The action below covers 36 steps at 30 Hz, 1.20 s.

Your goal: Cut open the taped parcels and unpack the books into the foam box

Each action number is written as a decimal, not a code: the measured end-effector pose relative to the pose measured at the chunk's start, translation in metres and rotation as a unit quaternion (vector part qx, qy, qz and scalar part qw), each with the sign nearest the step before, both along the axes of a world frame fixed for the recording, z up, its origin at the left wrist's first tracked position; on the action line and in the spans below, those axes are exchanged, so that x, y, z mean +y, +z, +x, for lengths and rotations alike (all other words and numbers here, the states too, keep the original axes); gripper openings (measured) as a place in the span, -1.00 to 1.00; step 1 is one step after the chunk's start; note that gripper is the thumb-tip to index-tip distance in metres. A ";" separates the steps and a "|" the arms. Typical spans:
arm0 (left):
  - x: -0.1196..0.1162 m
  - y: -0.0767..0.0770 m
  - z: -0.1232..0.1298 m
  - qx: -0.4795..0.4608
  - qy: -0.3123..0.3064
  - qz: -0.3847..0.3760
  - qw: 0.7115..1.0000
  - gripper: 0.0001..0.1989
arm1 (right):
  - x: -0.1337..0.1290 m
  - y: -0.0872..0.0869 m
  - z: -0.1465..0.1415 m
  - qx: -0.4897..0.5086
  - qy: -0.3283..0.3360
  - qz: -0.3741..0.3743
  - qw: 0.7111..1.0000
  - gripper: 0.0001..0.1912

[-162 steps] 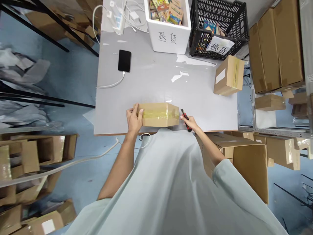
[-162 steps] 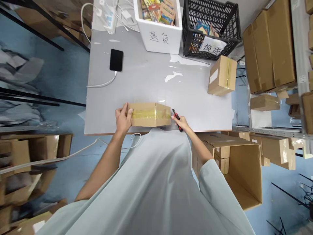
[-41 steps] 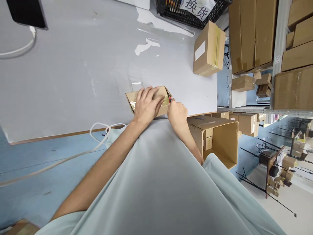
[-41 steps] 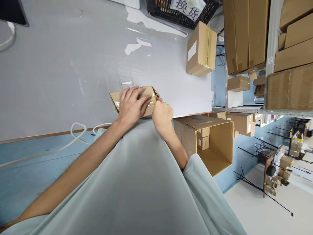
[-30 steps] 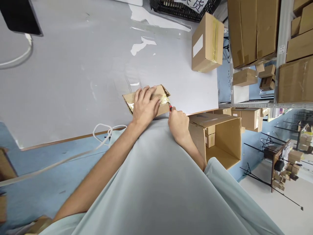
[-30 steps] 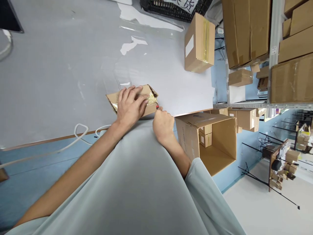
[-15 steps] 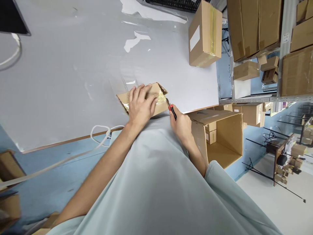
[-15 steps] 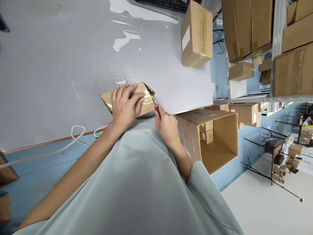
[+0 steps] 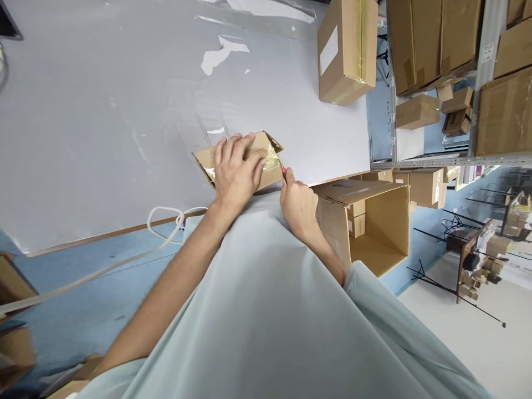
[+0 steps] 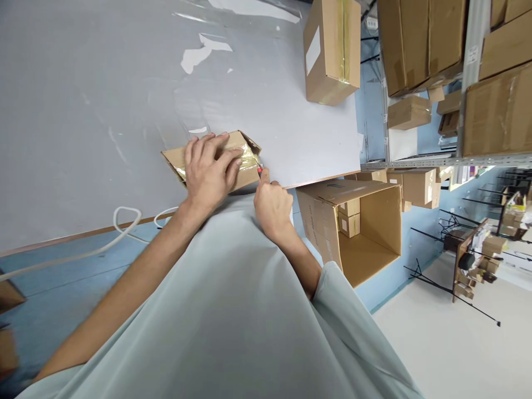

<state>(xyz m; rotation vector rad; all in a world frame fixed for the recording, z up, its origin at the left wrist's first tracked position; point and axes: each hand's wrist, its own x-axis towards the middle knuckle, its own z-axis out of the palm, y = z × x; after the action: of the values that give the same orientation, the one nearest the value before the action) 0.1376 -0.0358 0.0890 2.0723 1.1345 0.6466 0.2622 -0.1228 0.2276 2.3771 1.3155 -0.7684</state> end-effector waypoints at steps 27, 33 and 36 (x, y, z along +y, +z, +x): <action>-0.006 -0.007 -0.082 0.013 0.048 0.086 0.995 -0.53 | 0.053 -0.186 0.133 -0.010 -0.145 0.076 0.987 -0.50; -0.031 -0.009 -0.140 0.064 0.161 0.074 0.982 -0.52 | 0.067 -0.194 0.099 0.119 -0.118 0.167 0.972 -0.45; -0.042 0.003 -0.150 0.056 0.207 0.036 0.976 -0.50 | 0.071 -0.195 0.065 0.315 -0.137 0.145 0.928 -0.51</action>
<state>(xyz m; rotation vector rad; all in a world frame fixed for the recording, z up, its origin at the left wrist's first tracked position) -0.0128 -0.0782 0.0918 1.9649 1.6542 0.7810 0.3275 -0.0515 0.0330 2.7018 1.4062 -1.6279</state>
